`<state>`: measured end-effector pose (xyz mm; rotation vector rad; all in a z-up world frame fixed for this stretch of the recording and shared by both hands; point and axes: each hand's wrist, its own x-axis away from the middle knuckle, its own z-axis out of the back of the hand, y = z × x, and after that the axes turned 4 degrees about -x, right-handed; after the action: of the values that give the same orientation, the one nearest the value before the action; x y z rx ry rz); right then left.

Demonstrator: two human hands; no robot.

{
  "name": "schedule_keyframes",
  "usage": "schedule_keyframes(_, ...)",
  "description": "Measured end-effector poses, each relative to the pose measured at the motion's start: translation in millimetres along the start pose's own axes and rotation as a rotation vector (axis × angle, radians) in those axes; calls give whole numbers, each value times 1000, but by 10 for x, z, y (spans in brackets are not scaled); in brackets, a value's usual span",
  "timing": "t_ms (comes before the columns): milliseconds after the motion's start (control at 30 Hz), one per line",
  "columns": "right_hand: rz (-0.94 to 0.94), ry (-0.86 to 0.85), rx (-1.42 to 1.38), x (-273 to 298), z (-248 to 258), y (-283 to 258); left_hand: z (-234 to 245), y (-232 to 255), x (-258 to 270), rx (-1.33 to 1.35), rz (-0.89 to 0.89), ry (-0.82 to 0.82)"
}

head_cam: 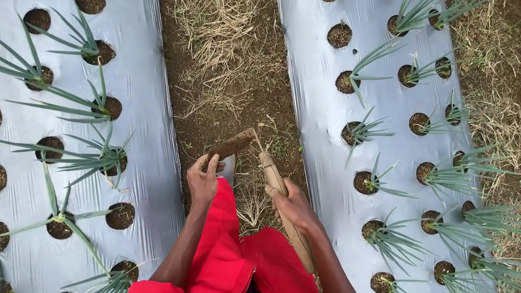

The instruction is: The person uses a hand hoe to loosen and level the soil between two rows of onion plants growing through plastic mulch. The person repeatedly scrapes the surface and removes small weeds or debris by hand while moving along the row.

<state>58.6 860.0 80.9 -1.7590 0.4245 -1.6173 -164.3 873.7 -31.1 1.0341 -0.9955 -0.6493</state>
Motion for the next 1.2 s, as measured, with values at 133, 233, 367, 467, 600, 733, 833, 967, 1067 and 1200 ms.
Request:
schedule_keyframes(133, 30, 62, -48, -541, 16, -596, -218, 239, -942, -32, -33, -45)
schedule_keyframes(233, 78, 120, -113, -931, 44, -1013, -415, 710, -1422, -186, -127, -41)
schedule_keyframes(367, 22, 130, -248, -1474, 136, -1381, -671, 1289, -1954, -247, -225, -25)
schedule_keyframes(467, 16, 123, -292, -1985, 317, -1660, -949, 1378, -2537, -280, -268, -22)
schedule_keyframes(600, 43, 107, -269, -2639, 648, -2283, -1348, 1571, -3342, -272, -314, 10)
schedule_keyframes(733, -15, 81, -222, -3191, 1063, -3032, -1671, 2014, -4004, -187, -134, -66)
schedule_keyframes(833, 12, 68, -145, -3663, 1385, -3806, -2048, 2307, -4716, -60, -91, -113)
schedule_keyframes(967, -100, 19, -60, -4054, 1494, -4262, -2201, 2170, -5322, -156, 56, -104)
schedule_keyframes(1067, -137, -4, -24, -4402, 1611, -4748, -2482, 2595, -5730, -265, 26, -64)
schedule_keyframes(1200, -191, -28, -83, -4832, 1580, -5201, -2673, 2781, -6294, -330, -30, 73)
